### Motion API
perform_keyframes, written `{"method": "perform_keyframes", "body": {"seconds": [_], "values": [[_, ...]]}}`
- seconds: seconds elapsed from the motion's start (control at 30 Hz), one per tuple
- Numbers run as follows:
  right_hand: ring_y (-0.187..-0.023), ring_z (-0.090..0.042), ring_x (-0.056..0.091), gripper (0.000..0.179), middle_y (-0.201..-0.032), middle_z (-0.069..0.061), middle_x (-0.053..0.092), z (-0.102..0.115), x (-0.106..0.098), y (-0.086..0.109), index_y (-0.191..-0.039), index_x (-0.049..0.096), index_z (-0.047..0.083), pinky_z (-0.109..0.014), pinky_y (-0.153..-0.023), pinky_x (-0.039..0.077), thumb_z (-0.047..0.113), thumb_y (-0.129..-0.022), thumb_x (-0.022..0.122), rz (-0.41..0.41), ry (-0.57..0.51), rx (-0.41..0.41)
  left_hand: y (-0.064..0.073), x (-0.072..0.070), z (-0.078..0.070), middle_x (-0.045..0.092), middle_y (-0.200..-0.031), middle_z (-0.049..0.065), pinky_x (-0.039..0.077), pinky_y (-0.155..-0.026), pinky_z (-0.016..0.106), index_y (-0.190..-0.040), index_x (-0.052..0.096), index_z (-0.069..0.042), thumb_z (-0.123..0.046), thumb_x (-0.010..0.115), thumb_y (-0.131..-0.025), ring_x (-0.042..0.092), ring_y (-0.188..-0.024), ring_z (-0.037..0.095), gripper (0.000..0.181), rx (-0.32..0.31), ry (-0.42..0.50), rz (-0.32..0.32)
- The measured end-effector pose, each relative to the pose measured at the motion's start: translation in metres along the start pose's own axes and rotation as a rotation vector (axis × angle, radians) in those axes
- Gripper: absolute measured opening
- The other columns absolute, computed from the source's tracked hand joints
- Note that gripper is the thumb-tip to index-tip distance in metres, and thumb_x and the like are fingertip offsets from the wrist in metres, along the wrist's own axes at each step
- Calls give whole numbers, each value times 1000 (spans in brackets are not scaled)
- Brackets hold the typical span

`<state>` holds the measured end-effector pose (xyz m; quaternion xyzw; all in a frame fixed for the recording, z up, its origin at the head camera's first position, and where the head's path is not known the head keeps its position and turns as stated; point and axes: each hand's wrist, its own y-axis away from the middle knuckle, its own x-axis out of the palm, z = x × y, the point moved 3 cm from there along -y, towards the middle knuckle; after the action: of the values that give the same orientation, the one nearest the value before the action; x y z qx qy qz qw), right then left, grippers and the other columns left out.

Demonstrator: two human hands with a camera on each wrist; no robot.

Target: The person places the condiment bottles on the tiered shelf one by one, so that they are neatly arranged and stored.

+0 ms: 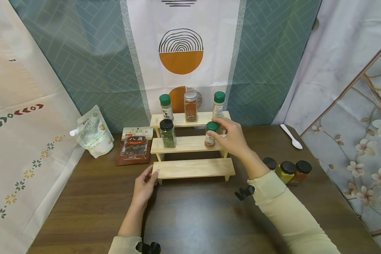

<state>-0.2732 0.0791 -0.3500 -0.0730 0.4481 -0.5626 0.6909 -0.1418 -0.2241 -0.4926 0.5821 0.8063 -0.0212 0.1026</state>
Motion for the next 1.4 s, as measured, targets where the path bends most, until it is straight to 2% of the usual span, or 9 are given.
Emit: {"method": "perform_keyframes", "body": {"seconds": [0.17,0.23,0.47,0.67,0.8,0.97,1.27,1.4], "values": [[-94,-24,64,42,-111,-13,71,2,15,-9,-122,69,-1,-41,-80,54,17,-87,83,20,10,12,9,-1,-20,61,-106,20,54,-74,25,-147,45,8,-8,57,-104,59,-90,21,48,-5,5,13],[-93,-23,64,42,-109,-12,71,2,20,-12,-122,69,-1,-40,-80,53,17,-87,83,23,11,14,10,-1,-22,61,-105,21,54,-74,25,-147,46,8,-7,58,-104,59,-89,21,47,-10,2,13],[-97,-25,63,44,-113,-12,70,9,36,-21,-125,68,0,-40,-81,53,21,-89,81,53,15,3,-1,1,3,61,-111,19,52,-73,20,-150,45,2,-15,59,-104,59,-91,17,51,-7,-3,-6],[-97,-28,63,44,-115,-12,69,7,44,-25,-128,67,3,-39,-80,53,22,-90,80,71,7,10,-3,1,6,62,-108,19,53,-73,21,-150,46,3,-13,59,-104,61,-92,21,50,-11,-1,-4],[-98,-26,63,46,-117,-12,69,4,45,-24,-131,65,4,-40,-82,54,22,-91,79,87,-20,52,-4,0,6,62,-106,19,54,-74,23,-149,46,5,-11,58,-104,61,-93,23,49,-16,0,0],[-101,-25,64,55,-116,-12,69,-1,42,-19,-139,58,5,-43,-88,53,25,-92,79,119,-38,124,-2,0,5,62,-107,18,53,-74,22,-149,46,2,-14,59,-104,61,-91,20,50,-3,-6,-8],[-108,-29,67,50,-119,-17,69,-15,25,-1,-136,59,2,-47,-95,52,20,-93,76,120,-73,133,-2,1,4,62,-108,18,53,-75,21,-148,50,-1,-17,60,-104,61,-93,19,48,6,-9,-22],[-106,-30,67,48,-118,-16,69,-20,14,10,-135,60,1,-48,-94,51,20,-93,76,118,-52,146,-2,0,4,62,-109,18,53,-75,21,-149,49,-1,-17,60,-104,61,-94,19,49,3,-11,-17]]}}
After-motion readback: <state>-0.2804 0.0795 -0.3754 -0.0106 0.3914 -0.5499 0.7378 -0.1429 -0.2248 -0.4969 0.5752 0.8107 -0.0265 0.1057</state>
